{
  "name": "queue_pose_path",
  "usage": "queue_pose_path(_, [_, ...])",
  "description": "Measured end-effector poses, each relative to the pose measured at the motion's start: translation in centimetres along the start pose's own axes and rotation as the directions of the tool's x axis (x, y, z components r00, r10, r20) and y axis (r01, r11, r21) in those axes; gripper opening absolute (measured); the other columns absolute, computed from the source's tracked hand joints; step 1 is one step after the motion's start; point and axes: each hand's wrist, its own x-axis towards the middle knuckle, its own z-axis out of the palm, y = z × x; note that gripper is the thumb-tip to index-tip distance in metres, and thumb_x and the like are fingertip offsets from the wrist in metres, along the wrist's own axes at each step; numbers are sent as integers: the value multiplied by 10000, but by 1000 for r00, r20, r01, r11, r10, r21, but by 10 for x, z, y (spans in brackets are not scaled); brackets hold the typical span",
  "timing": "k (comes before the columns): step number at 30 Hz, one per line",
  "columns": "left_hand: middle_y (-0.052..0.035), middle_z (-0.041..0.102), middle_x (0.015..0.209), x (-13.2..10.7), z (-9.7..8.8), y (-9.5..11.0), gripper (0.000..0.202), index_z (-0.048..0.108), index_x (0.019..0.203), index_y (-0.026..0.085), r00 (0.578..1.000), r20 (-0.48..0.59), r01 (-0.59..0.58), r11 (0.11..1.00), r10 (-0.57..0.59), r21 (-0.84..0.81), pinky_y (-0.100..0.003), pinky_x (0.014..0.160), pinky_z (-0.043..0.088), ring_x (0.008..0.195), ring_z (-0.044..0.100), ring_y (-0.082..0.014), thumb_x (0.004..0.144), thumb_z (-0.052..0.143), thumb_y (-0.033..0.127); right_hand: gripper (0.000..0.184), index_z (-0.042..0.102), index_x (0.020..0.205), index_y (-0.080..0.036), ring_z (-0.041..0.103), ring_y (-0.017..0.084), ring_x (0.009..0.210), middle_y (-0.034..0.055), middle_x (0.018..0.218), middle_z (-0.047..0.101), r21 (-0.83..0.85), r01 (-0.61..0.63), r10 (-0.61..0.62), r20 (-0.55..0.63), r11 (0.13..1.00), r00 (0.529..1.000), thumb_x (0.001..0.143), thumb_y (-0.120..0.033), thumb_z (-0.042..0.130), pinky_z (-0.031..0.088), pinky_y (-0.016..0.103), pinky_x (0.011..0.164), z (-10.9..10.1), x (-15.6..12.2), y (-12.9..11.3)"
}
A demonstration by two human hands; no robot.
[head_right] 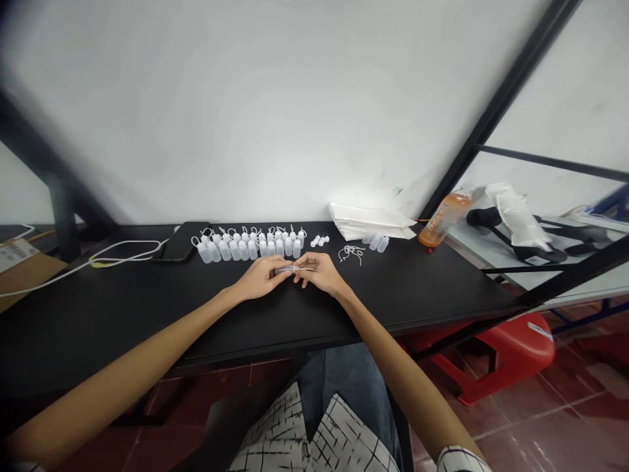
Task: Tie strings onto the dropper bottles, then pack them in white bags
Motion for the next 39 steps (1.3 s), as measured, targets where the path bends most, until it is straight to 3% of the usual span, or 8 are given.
queue_pose_path(16, [-26, 644, 885, -2, 8, -5, 176, 743, 955, 203, 998, -57, 0, 1000, -1, -17, -255, 638, 406, 657, 546, -120, 891, 584, 242, 335, 656, 803, -119, 643, 147, 552, 47, 636, 690, -6, 1, 0, 49, 1000, 999, 683, -386, 817, 521, 256, 488, -2, -1, -2])
queue_pose_path(24, [-27, 633, 875, -3, 8, -3, 167, 744, 930, 194, 998, -61, -30, 999, 29, -19, -246, 622, 401, 638, 523, -110, 888, 584, 217, 354, 678, 821, -110, 700, 187, 653, 60, 675, 711, 68, -69, 62, 98, 995, 993, 646, -368, 846, 597, 328, 613, -7, -2, -2])
queue_pose_path(34, [-38, 638, 900, -6, 10, -2, 189, 730, 962, 196, 980, -136, -131, 985, 146, 113, -252, 635, 424, 698, 561, -131, 901, 552, 199, 353, 682, 794, -114, 708, 187, 677, 54, 683, 714, 106, -74, 70, 39, 992, 997, 630, -373, 857, 608, 365, 701, -5, -3, -3])
queue_pose_path(39, [-24, 654, 919, -3, 10, -1, 199, 726, 1016, 210, 985, -150, -71, 994, 84, 89, -257, 638, 440, 691, 574, -127, 885, 578, 185, 339, 676, 816, -119, 705, 182, 678, 43, 676, 704, 98, -56, 56, 7, 994, 998, 647, -357, 849, 607, 347, 691, -4, -1, -2])
